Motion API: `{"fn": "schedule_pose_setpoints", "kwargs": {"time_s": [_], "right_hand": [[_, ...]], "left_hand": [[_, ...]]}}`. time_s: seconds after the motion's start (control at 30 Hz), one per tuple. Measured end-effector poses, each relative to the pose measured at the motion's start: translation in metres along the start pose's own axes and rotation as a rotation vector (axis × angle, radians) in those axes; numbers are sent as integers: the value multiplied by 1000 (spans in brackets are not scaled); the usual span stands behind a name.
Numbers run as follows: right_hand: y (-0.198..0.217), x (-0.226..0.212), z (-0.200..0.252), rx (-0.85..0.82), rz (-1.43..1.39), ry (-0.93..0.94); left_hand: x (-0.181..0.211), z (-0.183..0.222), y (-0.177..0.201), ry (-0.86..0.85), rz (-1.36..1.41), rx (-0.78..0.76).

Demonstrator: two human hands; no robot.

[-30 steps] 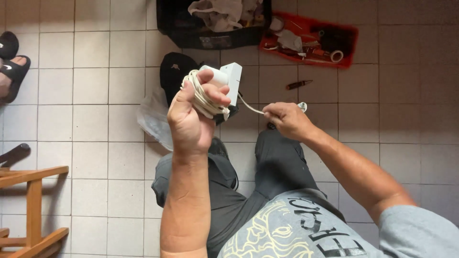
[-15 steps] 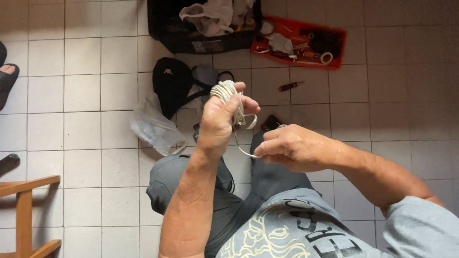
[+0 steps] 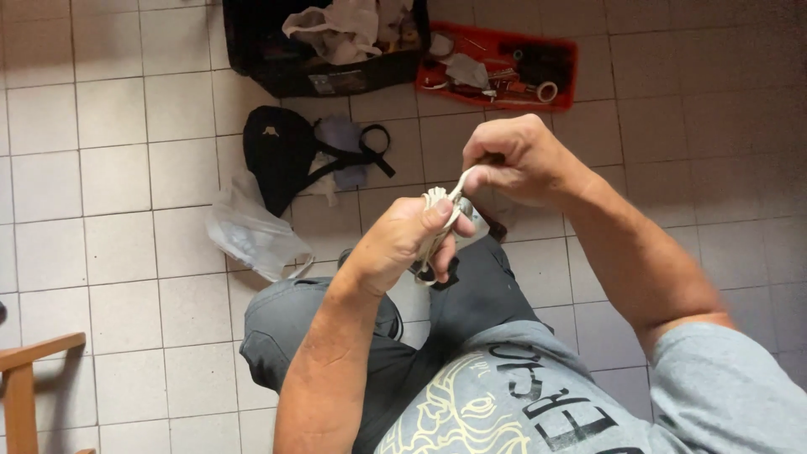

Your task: The person winds a power cable around its adapter while sitting on the floor, then stands up and walks to a kitchen sink area.

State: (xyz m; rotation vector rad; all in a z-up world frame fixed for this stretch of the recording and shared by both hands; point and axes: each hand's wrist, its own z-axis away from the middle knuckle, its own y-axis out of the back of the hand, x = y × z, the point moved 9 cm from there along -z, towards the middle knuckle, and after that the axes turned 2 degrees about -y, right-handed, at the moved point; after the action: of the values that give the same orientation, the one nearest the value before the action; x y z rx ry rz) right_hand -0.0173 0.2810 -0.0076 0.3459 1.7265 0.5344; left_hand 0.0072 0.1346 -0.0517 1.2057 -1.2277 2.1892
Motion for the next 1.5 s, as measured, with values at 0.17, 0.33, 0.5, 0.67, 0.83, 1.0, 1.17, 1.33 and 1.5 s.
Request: {"fn": "schedule_pose_setpoints", "kwargs": {"time_s": [0.17, 0.33, 0.5, 0.67, 0.83, 1.0, 1.17, 1.33, 1.5], "right_hand": [[-13, 84, 7, -29, -160, -298], [-52, 87, 26, -131, -453, -572], [-71, 107, 31, 14, -1059, -469], [-82, 135, 29, 240, -1120, -541], [-117, 161, 30, 210, -612, -655], [-130, 109, 50, 135, -504, -761], [-117, 61, 49, -37, -493, -458], [-104, 1, 52, -211, -184, -331], [-110, -8, 69, -314, 120, -163]], "left_hand": [[19, 17, 19, -115, 179, 20], [25, 17, 29, -182, 264, 55], [23, 11, 44, -228, 407, 92], [15, 9, 32, -196, 445, 84], [12, 6, 18, -172, 475, 51], [24, 6, 43, -298, 507, 226], [22, 5, 53, -365, 459, 215], [9, -5, 58, -359, 506, 258], [-1, -18, 53, -437, 498, 355]]}}
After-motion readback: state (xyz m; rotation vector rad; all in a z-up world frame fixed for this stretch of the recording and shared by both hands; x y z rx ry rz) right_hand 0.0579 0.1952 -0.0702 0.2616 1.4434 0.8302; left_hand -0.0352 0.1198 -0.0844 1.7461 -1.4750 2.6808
